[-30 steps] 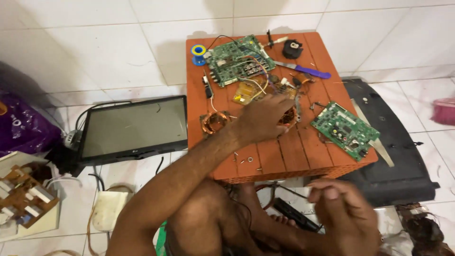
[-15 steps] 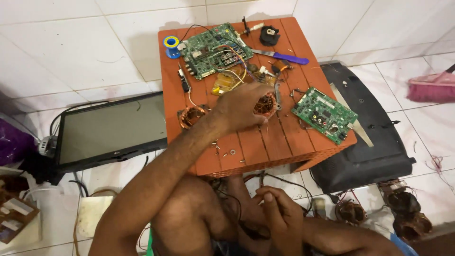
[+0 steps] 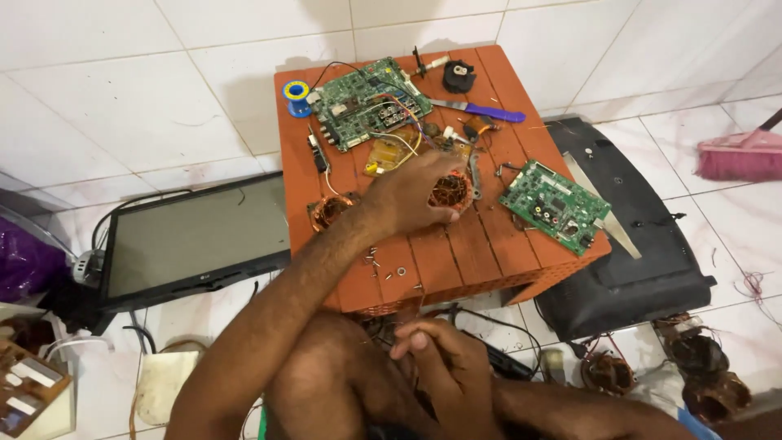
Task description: The person sits on the floor and works on a copper-wound motor stator from a fan, pulling and arranging copper wire windings by hand and repositioning the stator on a small wooden table among circuit boards and tools.
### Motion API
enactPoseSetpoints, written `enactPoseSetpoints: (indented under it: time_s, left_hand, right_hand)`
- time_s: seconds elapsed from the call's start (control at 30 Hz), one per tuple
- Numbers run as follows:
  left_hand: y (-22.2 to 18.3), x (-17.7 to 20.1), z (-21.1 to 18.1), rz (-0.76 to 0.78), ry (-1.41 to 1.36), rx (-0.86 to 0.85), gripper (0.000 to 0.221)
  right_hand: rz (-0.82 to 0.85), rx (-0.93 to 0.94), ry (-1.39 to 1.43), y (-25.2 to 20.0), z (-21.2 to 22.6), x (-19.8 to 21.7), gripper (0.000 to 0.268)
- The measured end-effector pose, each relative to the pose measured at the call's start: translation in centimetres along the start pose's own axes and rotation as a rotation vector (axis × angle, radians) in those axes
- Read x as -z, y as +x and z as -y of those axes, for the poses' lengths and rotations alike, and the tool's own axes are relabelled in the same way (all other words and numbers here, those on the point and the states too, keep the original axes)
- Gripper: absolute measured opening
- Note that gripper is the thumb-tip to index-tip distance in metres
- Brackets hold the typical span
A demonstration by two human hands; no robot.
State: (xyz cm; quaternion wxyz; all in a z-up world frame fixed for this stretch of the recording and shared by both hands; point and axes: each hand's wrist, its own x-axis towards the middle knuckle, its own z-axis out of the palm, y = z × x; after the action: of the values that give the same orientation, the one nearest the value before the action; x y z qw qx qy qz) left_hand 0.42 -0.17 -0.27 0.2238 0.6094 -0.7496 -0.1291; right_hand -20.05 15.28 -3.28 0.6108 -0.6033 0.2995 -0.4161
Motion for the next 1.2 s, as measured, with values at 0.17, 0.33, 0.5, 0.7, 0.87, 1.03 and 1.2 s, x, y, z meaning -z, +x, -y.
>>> enactPoseSetpoints:
  time_s: [0.17, 0.33, 0.5, 0.7, 0.87, 1.03, 1.2]
  left_hand:
    - [0.0, -0.4, 0.9, -0.021, -0.087, -0.104, 0.078]
    - [0.0, 0.0, 0.9, 0.034, -0.058, -0.106, 0.08]
    - [0.0, -0.1, 1.0, 0.033, -0.056, -0.096, 0.077]
    - [0.2, -0.3, 0.8, 0.007, -0.012, -0.115, 0.072]
    - [0.0, -1.4, 0.2, -0.164, 0.061, -0.161, 0.089]
    - [0.1, -1.5, -0.6, -0.113, 0.099, -0.016, 0.102]
    - [0.4, -1.4, -0.4, -0.096, 0.05, 0.028, 0.088]
  right_hand:
    - [-0.094, -0.187, 0.127, -2.3, -4.3, 1.5, 0.023]
    - [-0.178, -0.211, 0.028, -3.0, -6.5, 3.4, 0.025]
    - [-0.184, -0.156, -0.011, -4.1, -7.8, 5.4, 0.024]
    - [-0.27, -0.257, 0.044, -3.0, -10.2, 9.1, 0.028]
    - [-0.357, -0.183, -0.099, -2.9, -8.9, 10.1, 0.025]
    - [-0.379, -0.167, -0.074, -3.4, -8.1, 10.9, 0.027]
    - [-0.376, -0.032, 0.014, -3.7, -7.9, 12.9, 0.025]
